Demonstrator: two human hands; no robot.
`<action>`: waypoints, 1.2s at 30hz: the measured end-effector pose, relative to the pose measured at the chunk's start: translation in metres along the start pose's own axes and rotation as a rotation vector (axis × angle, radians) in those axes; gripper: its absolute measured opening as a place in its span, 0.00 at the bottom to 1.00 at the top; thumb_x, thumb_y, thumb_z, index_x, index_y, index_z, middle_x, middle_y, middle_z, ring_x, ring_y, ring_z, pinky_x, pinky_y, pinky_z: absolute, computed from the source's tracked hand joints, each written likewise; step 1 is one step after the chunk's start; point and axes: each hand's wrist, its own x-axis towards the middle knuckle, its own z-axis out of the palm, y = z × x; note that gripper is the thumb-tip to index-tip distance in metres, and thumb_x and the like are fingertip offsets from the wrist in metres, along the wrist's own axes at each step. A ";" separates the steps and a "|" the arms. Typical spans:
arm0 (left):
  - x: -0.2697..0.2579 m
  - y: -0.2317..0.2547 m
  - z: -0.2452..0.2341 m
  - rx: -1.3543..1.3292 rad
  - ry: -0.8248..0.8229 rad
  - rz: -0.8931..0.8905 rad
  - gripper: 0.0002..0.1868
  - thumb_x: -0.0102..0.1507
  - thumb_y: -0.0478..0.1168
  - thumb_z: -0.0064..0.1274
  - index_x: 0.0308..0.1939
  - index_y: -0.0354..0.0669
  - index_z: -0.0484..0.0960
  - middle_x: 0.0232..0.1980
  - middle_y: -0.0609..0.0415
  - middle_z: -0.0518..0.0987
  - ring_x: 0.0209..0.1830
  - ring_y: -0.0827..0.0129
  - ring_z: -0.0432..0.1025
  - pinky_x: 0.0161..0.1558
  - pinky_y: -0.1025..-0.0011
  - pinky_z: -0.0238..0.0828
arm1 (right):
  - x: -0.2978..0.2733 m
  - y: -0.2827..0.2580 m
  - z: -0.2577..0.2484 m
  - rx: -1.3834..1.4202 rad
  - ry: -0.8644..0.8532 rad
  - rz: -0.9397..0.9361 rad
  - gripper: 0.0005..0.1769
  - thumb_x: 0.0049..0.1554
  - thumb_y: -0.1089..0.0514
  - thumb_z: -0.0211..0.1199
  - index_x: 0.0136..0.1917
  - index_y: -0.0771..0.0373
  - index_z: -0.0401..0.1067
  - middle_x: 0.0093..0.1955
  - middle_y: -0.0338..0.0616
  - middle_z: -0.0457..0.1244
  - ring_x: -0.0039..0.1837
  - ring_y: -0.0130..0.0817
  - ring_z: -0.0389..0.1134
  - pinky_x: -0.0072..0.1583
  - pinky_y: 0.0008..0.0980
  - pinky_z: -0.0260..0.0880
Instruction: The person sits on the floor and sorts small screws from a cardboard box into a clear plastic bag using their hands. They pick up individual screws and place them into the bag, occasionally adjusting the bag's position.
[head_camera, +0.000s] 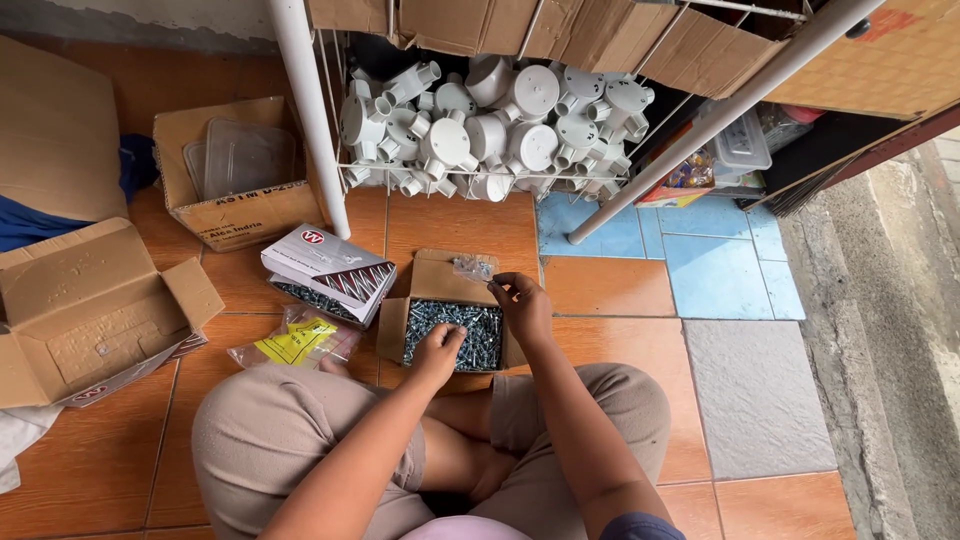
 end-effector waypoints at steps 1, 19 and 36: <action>0.000 0.001 0.001 -0.001 0.001 -0.001 0.20 0.67 0.61 0.51 0.52 0.55 0.86 0.37 0.52 0.84 0.47 0.58 0.79 0.50 0.61 0.74 | 0.000 -0.001 0.001 0.000 -0.001 0.000 0.09 0.56 0.54 0.75 0.51 0.53 0.82 0.38 0.40 0.70 0.43 0.29 0.67 0.48 0.32 0.70; -0.026 0.034 -0.007 -0.442 -0.003 -0.141 0.17 0.68 0.52 0.53 0.47 0.42 0.85 0.25 0.59 0.65 0.17 0.79 0.60 0.14 0.83 0.55 | 0.015 0.016 0.029 -0.245 0.092 -0.358 0.06 0.54 0.54 0.74 0.47 0.48 0.80 0.52 0.36 0.69 0.55 0.41 0.69 0.54 0.41 0.66; 0.021 -0.004 -0.008 -0.987 -0.168 -0.225 0.27 0.61 0.27 0.37 0.63 0.45 0.76 0.54 0.50 0.81 0.57 0.62 0.78 0.62 0.58 0.72 | 0.010 0.014 0.027 0.021 0.129 -0.334 0.13 0.59 0.72 0.61 0.54 0.58 0.75 0.51 0.45 0.66 0.52 0.46 0.73 0.54 0.45 0.73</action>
